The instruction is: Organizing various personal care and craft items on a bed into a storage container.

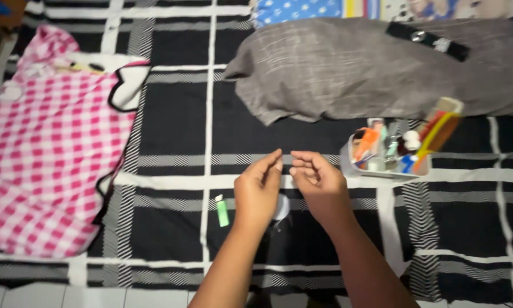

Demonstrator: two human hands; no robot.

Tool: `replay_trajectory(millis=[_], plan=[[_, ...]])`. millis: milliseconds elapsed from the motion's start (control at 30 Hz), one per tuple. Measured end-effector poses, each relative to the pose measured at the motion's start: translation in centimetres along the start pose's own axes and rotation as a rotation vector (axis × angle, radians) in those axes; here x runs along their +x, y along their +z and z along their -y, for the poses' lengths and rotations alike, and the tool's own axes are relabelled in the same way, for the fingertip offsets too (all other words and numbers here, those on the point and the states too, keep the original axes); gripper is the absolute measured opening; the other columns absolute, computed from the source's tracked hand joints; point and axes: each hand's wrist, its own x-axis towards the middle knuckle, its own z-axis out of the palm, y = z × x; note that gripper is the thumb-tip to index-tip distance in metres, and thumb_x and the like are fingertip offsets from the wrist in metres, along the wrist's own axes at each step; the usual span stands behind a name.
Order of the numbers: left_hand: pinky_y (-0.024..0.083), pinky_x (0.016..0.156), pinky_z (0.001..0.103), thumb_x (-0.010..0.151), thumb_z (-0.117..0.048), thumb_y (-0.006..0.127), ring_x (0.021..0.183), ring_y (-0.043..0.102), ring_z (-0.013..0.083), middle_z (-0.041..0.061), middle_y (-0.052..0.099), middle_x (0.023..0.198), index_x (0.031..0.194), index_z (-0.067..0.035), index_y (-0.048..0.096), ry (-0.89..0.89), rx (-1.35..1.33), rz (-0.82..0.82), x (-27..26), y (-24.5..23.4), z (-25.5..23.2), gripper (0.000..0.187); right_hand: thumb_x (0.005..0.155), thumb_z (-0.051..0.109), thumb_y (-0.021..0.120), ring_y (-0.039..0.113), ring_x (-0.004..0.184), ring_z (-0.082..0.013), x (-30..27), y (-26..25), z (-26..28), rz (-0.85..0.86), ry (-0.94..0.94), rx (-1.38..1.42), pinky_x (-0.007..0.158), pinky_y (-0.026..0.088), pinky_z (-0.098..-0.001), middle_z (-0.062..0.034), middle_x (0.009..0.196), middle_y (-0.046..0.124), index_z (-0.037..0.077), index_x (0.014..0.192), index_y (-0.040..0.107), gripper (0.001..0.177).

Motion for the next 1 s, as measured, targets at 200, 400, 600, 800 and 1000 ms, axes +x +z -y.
replay_trajectory(millis=[200,400,600,800,1000], plan=[[0.055,0.069,0.024,0.094,-0.016,0.067,0.076,0.07,0.0064,0.008,0.078,0.094,0.12,-0.007,0.076,-0.033,0.01,-0.03,-2.2,-1.5,3.3,0.028,0.09,0.003,0.069,0.069,0.093,-0.0075,-2.2,2.4,-1.0,0.046,0.117,-0.085,0.083,0.057,-0.0222,-0.003,0.108,0.075,0.002,0.124,0.068,0.034],[0.054,0.064,0.028,0.095,-0.024,0.065,0.07,0.064,0.0085,0.009,0.077,0.087,0.119,-0.008,0.075,-0.288,-0.019,-0.036,-4.3,-0.5,5.4,0.03,0.091,0.005,0.07,0.068,0.09,-0.0087,-2.7,1.0,-3.9,0.105,0.185,-0.138,0.079,0.058,-0.0246,-0.0046,0.104,0.074,0.004,0.123,0.069,0.032],[0.057,0.07,0.027,0.089,-0.023,0.07,0.072,0.065,0.0075,0.008,0.077,0.076,0.114,-0.004,0.077,-0.361,-0.048,-0.137,-6.4,4.4,14.3,0.033,0.088,0.007,0.071,0.074,0.096,-0.0115,-2.5,-0.7,-9.1,0.185,0.244,-0.367,0.085,0.058,-0.0266,-0.0054,0.104,0.078,0.006,0.118,0.071,0.029],[0.054,0.072,0.028,0.091,-0.019,0.07,0.075,0.064,0.0082,0.008,0.076,0.082,0.114,-0.003,0.078,-0.529,-0.15,-0.209,-6.8,6.7,17.8,0.03,0.086,0.007,0.072,0.075,0.1,-0.0137,-2.0,-1.7,-15.9,0.225,0.262,-0.392,0.088,0.059,-0.0275,-0.0066,0.108,0.078,0.007,0.12,0.07,0.034],[0.057,0.076,0.026,0.087,-0.016,0.07,0.081,0.074,0.0101,0.005,0.08,0.09,0.11,-0.003,0.076,-0.528,-0.053,-0.337,-6.4,6.0,21.2,0.027,0.086,0.009,0.072,0.077,0.096,-0.0159,-0.6,-1.6,-20.1,0.224,0.16,-0.524,0.086,0.059,-0.0288,-0.0074,0.104,0.078,0.005,0.11,0.072,0.025]])
